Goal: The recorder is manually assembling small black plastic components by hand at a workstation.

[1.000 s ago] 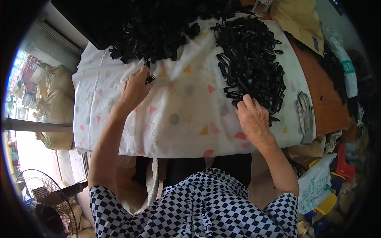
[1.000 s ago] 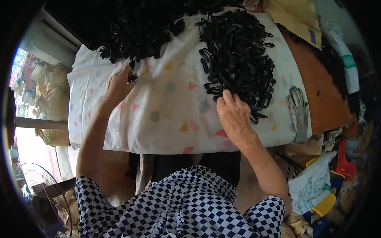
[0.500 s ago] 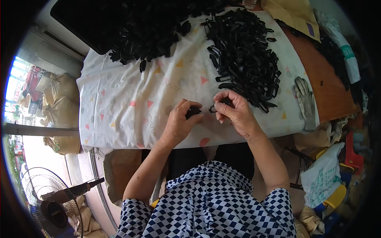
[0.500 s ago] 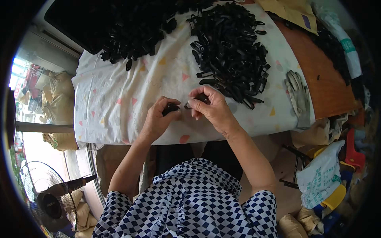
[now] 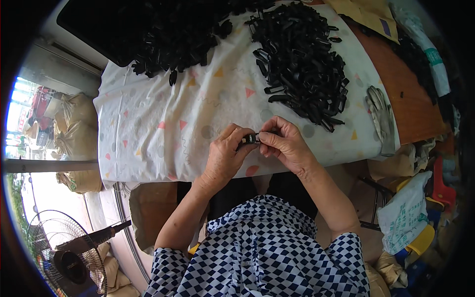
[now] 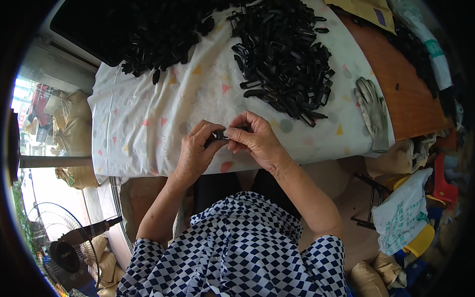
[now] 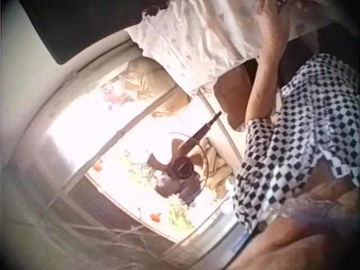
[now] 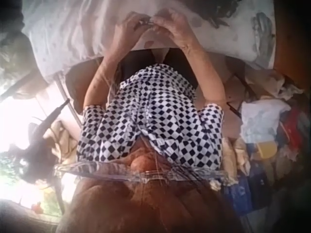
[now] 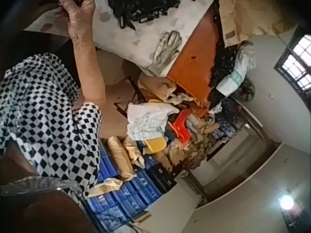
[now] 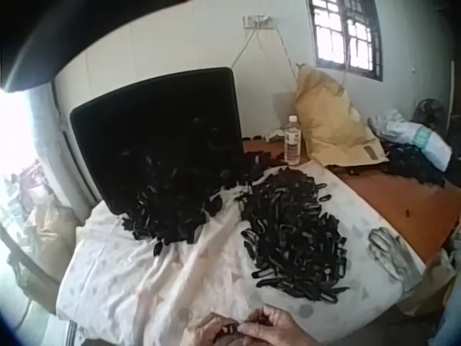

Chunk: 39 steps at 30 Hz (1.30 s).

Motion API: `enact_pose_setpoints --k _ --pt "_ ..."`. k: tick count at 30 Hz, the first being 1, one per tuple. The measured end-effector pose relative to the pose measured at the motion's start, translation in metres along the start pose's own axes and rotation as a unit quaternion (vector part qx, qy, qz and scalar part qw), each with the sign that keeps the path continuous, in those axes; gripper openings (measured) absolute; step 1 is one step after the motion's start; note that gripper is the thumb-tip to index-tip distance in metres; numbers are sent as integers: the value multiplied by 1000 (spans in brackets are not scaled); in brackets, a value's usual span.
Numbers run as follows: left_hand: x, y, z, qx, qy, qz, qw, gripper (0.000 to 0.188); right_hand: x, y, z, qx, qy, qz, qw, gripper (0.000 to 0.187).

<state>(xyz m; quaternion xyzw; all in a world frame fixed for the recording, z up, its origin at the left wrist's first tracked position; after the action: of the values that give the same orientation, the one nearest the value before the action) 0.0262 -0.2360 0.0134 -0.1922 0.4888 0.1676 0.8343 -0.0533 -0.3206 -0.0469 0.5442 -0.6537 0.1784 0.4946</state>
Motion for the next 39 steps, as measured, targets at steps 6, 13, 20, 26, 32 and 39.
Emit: enact_pose_setpoints --k 6,13,20,26,32,39 --pt "7 14 4 17 14 19 1000 28 0 1 -6 24 149 -46 988 14" --pt "-6 21 9 37 -70 -44 996 28 10 -4 -11 32 301 46 952 17" --pt "-12 22 13 72 -36 -28 996 23 -40 8 -15 111 122 -201 965 20" --pt "6 14 20 61 100 74 990 25 -32 5 -37 112 10 -210 971 25" --pt "22 6 32 -6 424 92 901 27 -12 4 -83 257 24 -132 957 57" --pt "36 7 17 33 479 97 872 44 -19 -10 -77 208 -17 -74 975 44"
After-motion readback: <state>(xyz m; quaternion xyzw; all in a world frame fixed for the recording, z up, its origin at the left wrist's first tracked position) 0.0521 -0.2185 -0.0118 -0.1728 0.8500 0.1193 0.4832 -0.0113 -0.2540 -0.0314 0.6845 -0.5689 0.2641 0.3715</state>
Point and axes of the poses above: each hand's wrist, its own y-axis away from the middle knuckle, its own z-axis out of the back of the hand, x = y × z, the point moved 10 cm from there along -y, towards the middle knuckle, and after that the axes turned 11 degrees about y, right-handed, at the moved point
